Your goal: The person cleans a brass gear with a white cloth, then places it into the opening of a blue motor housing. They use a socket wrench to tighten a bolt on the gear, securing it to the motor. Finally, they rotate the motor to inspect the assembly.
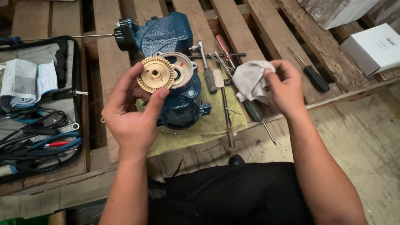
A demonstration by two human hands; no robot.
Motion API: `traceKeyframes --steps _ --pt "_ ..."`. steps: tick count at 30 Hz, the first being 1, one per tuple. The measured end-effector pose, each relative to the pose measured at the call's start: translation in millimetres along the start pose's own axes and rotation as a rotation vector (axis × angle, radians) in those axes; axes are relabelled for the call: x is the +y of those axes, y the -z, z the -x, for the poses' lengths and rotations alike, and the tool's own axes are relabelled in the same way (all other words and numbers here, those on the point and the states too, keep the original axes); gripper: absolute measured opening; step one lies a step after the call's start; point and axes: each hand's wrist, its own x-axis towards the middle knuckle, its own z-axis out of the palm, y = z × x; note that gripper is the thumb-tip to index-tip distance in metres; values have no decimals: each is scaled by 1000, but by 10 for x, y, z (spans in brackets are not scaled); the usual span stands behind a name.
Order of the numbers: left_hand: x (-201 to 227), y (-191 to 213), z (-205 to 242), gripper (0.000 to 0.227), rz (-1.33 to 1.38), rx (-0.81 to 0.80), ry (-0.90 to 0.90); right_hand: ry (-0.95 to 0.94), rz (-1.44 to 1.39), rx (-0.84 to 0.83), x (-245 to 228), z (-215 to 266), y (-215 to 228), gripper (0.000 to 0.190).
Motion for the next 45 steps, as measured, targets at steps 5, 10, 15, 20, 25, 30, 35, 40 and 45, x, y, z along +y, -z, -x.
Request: traceKeyframes --steps 5,10,15,20,25,30,35,40,45 --pt "-1 5 8 55 14 6 17 149 -131 184 -12 -50 190 23" --pt "-31 8 4 55 27 7 4 -56 217 90 -316 122 628 25" --pt "0 7 4 55 -1 11 16 83 229 -170 -385 209 927 21" --pt "-13 4 5 56 13 16 26 -322 631 -459 -1183 362 531 14" --pt "-1 3 0 56 1 2 32 -489 1027 -647 -1031 343 140 35" --pt "7 14 -1 54 -4 6 14 -428 1180 -646 -923 364 -101 40" --pt "21 29 -8 55 -2 2 13 -460 1204 -662 -968 386 -203 45" --pt "55 30 -6 55 -11 5 27 -463 1222 -654 -1009 395 -245 41" --pt "36 24 -11 54 21 8 25 -338 1117 -499 -767 341 -161 51"
